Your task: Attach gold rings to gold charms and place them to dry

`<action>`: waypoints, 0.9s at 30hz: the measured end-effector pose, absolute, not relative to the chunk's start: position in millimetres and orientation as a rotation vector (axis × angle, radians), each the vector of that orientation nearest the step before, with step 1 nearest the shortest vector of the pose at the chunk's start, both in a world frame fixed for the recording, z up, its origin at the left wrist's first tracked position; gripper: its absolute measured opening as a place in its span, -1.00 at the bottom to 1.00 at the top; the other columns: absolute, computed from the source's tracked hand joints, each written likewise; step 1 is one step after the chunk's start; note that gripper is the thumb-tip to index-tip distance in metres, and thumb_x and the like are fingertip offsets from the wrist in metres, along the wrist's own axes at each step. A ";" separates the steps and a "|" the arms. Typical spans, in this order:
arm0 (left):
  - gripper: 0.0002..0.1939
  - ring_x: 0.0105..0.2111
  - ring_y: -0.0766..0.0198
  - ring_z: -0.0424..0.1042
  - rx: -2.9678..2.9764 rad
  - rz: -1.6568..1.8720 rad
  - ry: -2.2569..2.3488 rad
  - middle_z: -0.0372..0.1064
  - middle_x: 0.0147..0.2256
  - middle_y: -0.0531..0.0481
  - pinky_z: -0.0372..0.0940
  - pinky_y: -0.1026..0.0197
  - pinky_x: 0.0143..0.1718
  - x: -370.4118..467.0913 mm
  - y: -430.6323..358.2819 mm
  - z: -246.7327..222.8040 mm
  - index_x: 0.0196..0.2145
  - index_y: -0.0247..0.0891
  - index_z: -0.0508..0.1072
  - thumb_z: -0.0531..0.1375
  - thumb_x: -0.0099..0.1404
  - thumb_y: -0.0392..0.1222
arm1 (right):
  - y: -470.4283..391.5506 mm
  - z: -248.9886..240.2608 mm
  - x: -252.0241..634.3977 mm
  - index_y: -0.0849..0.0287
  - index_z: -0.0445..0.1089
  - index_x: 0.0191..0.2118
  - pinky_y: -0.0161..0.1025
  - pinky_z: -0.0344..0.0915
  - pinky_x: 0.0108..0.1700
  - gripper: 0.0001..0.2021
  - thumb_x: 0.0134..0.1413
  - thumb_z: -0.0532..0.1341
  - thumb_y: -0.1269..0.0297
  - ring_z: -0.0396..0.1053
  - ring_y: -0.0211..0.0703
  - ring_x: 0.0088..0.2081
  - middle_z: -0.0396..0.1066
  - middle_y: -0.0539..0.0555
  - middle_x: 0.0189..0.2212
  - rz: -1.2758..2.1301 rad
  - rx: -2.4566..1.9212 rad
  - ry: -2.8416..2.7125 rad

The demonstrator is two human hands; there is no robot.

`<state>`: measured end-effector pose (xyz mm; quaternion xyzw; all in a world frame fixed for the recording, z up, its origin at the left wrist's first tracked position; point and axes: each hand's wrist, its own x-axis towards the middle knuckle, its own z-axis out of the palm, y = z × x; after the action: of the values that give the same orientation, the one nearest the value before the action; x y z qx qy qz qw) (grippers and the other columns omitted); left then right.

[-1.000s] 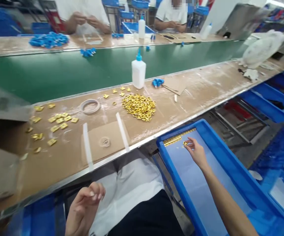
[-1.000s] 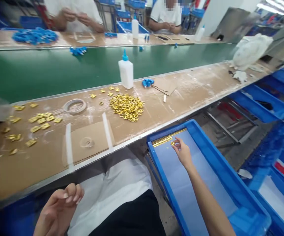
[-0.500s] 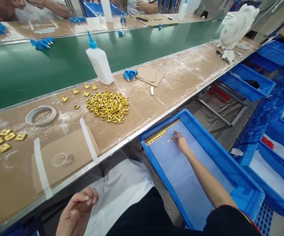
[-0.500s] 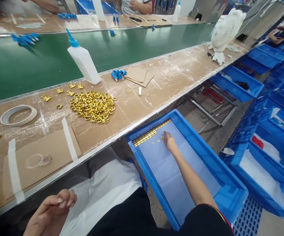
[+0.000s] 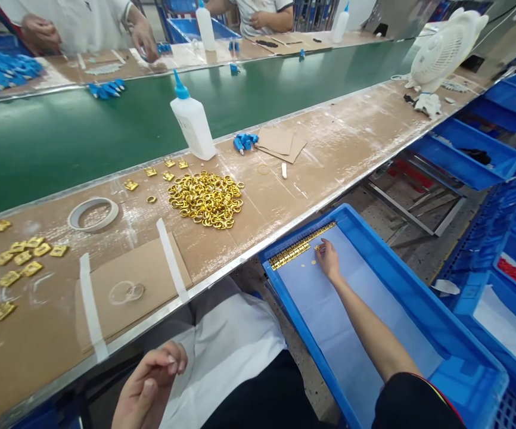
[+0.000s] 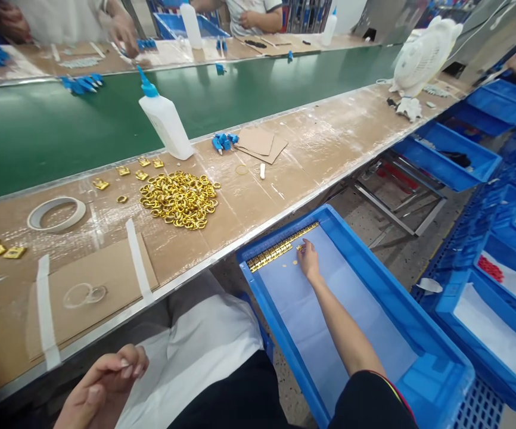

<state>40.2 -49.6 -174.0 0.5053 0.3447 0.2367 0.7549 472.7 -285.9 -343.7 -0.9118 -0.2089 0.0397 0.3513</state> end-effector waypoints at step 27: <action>-0.60 -0.40 0.18 0.28 1.065 0.605 0.830 0.24 -0.48 -0.02 0.30 0.15 -0.33 34.0 -58.4 -195.1 -0.42 -0.24 0.54 0.42 0.12 0.19 | -268.1 -335.6 482.1 0.22 0.39 0.05 -0.07 0.47 -0.13 -0.67 0.32 0.26 0.11 0.47 -0.15 -0.28 0.48 0.08 -0.18 0.153 -2.249 -0.445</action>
<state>34.0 -58.4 -195.1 0.4852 0.3783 0.2757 0.7385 482.1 -268.1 -335.6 -0.8930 -0.1768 0.0606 0.4095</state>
